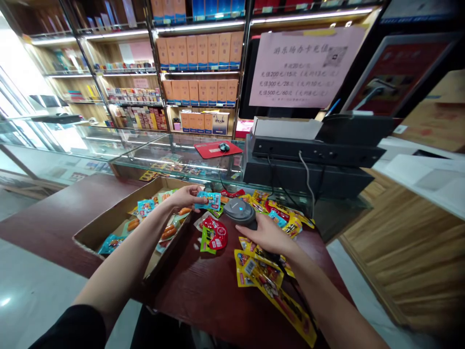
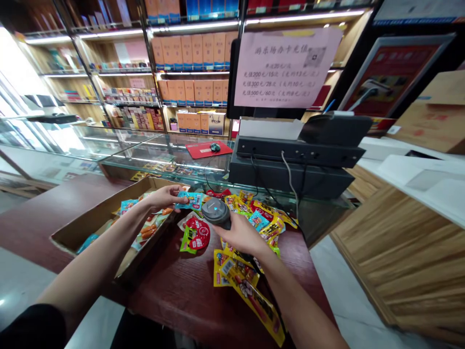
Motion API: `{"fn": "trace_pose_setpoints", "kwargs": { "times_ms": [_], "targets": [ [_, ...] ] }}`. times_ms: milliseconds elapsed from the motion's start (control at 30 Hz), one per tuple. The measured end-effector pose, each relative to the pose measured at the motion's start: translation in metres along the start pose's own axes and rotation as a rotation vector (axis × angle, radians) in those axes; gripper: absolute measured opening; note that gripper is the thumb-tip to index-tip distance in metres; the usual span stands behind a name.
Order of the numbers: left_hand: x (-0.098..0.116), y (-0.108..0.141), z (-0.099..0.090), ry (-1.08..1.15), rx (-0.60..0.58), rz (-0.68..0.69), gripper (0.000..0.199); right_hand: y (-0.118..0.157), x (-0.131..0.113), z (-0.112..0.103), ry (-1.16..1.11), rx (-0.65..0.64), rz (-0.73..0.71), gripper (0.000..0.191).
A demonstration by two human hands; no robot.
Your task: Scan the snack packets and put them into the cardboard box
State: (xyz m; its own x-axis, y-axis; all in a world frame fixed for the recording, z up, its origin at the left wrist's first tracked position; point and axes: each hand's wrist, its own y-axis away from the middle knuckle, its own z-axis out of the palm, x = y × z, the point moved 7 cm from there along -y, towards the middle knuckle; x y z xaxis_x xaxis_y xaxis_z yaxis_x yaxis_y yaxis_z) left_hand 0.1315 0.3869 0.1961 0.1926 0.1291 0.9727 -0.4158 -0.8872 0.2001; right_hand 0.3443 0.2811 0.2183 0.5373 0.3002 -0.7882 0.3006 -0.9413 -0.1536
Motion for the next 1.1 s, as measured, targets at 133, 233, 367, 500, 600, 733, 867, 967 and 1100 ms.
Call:
{"fn": "trace_pose_setpoints", "kwargs": {
  "times_ms": [133, 233, 367, 500, 600, 733, 867, 967, 1100],
  "targets": [
    [0.001, 0.001, 0.002, -0.003, -0.014, 0.004, 0.048, -0.001, 0.001, 0.001, 0.008, -0.003, -0.004, 0.039],
    [0.001, 0.002, 0.004, -0.008, -0.022, 0.004, 0.047, 0.000, -0.001, 0.001, 0.012, -0.002, -0.003, 0.038],
    [-0.001, 0.001, 0.005, -0.005, -0.032, 0.008, 0.046, 0.001, -0.004, 0.001, 0.005, -0.002, 0.001, 0.039],
    [-0.001, 0.000, 0.009, 0.010, -0.034, 0.010, 0.045, 0.003, -0.007, -0.001, 0.011, 0.009, 0.009, 0.038],
    [0.002, 0.001, 0.014, 0.024, -0.020, 0.010, 0.044, 0.003, -0.009, -0.002, 0.022, 0.032, 0.013, 0.037],
    [0.006, 0.004, 0.018, 0.018, -0.006, 0.030, 0.040, 0.004, -0.011, -0.003, 0.026, 0.049, 0.019, 0.037],
    [0.007, 0.005, 0.020, 0.009, -0.019, 0.046, 0.038, 0.003, -0.012, -0.003, 0.012, 0.047, 0.016, 0.035],
    [0.006, 0.005, 0.019, 0.023, -0.007, 0.009, 0.041, 0.002, -0.011, -0.003, -0.007, 0.045, 0.014, 0.037],
    [0.008, 0.003, 0.017, 0.076, 0.003, 0.009, 0.047, 0.003, -0.013, -0.005, -0.008, 0.061, -0.005, 0.041]
  ]
}}
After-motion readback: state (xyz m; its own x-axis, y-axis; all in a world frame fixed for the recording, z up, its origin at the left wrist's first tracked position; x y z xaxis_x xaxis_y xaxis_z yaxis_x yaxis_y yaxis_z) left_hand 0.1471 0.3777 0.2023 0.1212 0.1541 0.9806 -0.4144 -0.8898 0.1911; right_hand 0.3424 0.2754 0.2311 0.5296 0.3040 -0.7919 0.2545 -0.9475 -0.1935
